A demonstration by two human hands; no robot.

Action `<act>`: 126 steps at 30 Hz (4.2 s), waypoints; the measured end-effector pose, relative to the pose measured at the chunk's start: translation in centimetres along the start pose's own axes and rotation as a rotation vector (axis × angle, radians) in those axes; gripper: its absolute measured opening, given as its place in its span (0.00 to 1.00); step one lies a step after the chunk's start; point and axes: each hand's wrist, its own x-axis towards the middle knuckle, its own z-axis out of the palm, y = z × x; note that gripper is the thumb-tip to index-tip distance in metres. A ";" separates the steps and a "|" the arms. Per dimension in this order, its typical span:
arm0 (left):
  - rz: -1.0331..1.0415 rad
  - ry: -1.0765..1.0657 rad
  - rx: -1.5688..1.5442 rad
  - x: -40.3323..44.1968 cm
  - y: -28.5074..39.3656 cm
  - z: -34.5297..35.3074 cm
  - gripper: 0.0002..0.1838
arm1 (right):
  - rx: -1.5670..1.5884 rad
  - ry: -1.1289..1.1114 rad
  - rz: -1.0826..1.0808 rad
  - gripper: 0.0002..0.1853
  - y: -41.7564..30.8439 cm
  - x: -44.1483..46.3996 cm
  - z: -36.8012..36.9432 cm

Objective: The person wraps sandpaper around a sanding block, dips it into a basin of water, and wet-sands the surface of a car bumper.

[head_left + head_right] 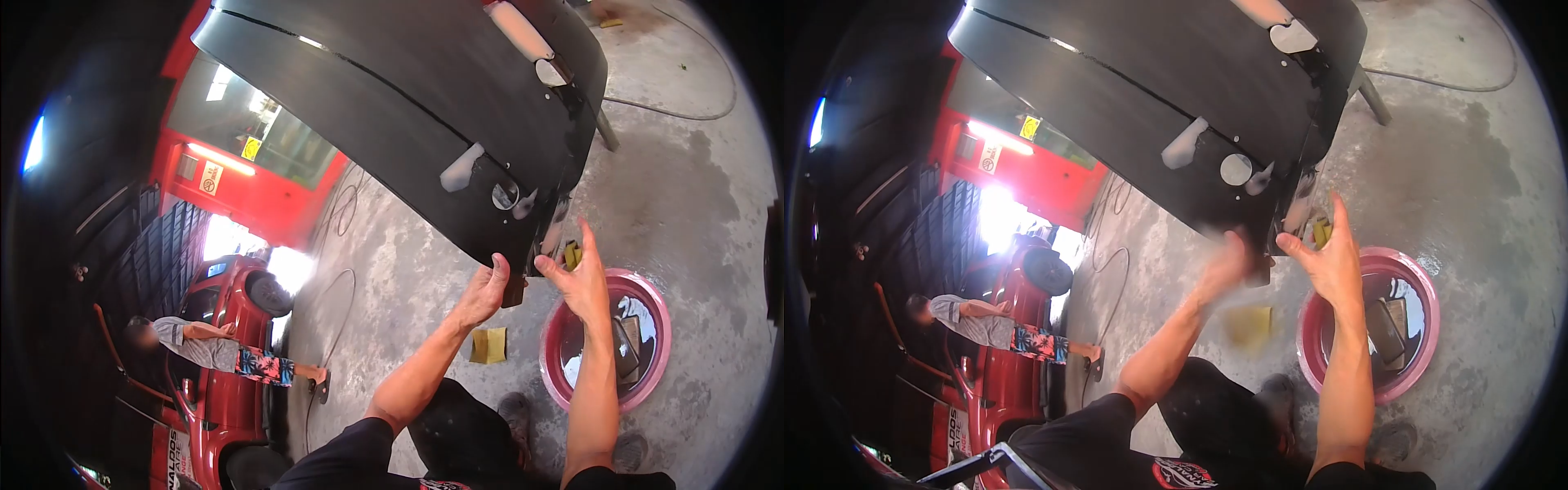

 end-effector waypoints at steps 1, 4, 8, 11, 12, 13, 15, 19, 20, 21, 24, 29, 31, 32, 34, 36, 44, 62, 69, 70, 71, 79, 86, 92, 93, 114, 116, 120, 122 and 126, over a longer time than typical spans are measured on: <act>0.000 0.001 -0.001 0.0 -0.2 -0.1 0.42 | -0.006 -0.061 0.044 0.60 -0.1 -0.2 -0.3; 0.052 -0.035 0.071 -0.1 0.1 -0.1 0.45 | -0.114 -0.154 0.006 0.62 -0.2 -0.8 -0.5; 0.110 -0.068 0.071 0.0 0.4 0.4 0.51 | 0.022 -0.177 -0.099 0.65 0.8 -0.5 -0.9; 0.141 -0.060 -0.017 0.7 -0.8 0.2 0.53 | 0.126 -0.190 0.143 0.67 -0.8 -0.3 -2.5; 0.138 -0.061 -0.021 0.7 -1.0 0.1 0.54 | 0.128 -0.194 0.143 0.67 -0.6 -0.3 -1.8; 0.137 -0.063 -0.020 0.7 -1.1 -0.1 0.54 | 0.004 -0.099 0.047 0.67 -0.3 -0.2 -0.5; 0.137 -0.063 -0.025 0.5 -0.8 -0.2 0.55 | -0.141 -0.054 0.027 0.65 -1.3 -0.8 1.1; 0.148 -0.063 -0.019 0.4 -0.8 -0.6 0.57 | -0.405 -0.170 -0.004 0.61 0.2 -1.6 -0.8; 0.153 -0.064 -0.020 0.2 -0.5 -0.6 0.57 | -0.406 -0.165 -0.004 0.61 0.6 -1.2 -1.4; 0.163 -0.072 -0.017 0.1 -0.3 -0.7 0.57 | -0.417 -0.125 0.064 0.52 1.1 -0.8 -2.1; 0.175 -0.116 0.062 1.1 -2.3 -1.8 0.59 | -0.327 -0.023 0.117 0.34 2.6 0.1 -4.0; 0.258 -0.141 0.272 2.2 -2.9 -1.5 0.38 | -0.134 -0.079 0.066 0.08 1.4 0.1 -6.0; 0.416 0.020 0.281 0.7 -1.1 -0.4 0.22 | -0.142 -0.167 0.097 0.11 1.6 0.2 -5.8; 0.436 0.032 0.271 0.5 0.3 -0.4 0.22 | -0.154 -0.187 0.111 0.13 1.4 0.3 -5.5; 0.075 0.026 0.615 -0.6 3.3 -0.2 0.29 | -0.016 -0.116 0.133 0.15 0.6 0.4 -4.6; 0.091 0.015 0.549 -0.6 2.1 -0.2 0.30 | 0.122 -0.047 0.160 0.18 0.6 0.7 -4.4; 0.457 -0.589 0.581 0.0 -3.2 1.4 0.27 | -0.077 -0.006 -0.027 0.24 2.5 1.3 -6.4; 0.551 -0.177 0.393 -1.9 1.7 2.1 0.18 | -0.140 -0.300 -0.064 0.10 -6.5 -3.3 -4.6; 0.481 0.018 0.117 -4.8 4.8 4.3 0.18 | 0.030 -0.321 -0.037 0.29 -4.5 -2.6 -5.1; 0.413 0.036 0.070 -5.4 5.5 4.5 0.18 | 0.032 -0.315 -0.036 0.29 -4.7 -3.1 -4.8; 0.402 0.056 -0.134 -6.1 6.4 4.6 0.18 | 0.281 -0.382 -0.040 0.31 -5.2 -3.7 -4.2; 0.490 0.263 -0.149 -5.2 5.3 6.1 0.19 | 0.235 -0.641 0.044 0.34 -2.5 -3.4 -2.4; 0.156 0.227 -0.043 -6.2 7.6 3.5 0.22 | 0.244 -0.184 0.088 0.20 -2.6 -2.3 -8.4; 0.238 0.051 -0.421 -4.3 5.5 5.2 0.26 | 0.238 -0.081 -0.123 0.23 -6.3 -4.0 -3.5; 0.238 0.049 -0.418 -4.5 5.7 5.2 0.26 | -0.034 -0.051 -0.283 0.24 -5.6 -3.7 -2.1; 0.570 -0.136 -0.104 -2.5 4.1 3.7 0.29 | -0.005 -0.017 -0.496 0.21 -4.9 -4.8 -1.0; 0.608 -0.202 -0.120 -3.2 3.8 3.4 0.28 | 0.109 -0.102 -0.300 0.19 -4.9 -5.4 -1.4; 0.676 -0.023 0.075 -3.3 2.9 4.2 0.24 | 0.010 -0.291 -0.381 0.22 -2.7 -3.5 -3.6; 0.688 -0.035 -0.064 -2.6 2.9 4.8 0.23 | -0.080 -0.334 -0.392 0.25 -2.1 -2.7 -4.4; 0.483 -0.113 -0.268 -1.8 2.7 5.2 0.23 | 0.085 -0.321 -0.362 0.24 -3.7 -3.2 -4.4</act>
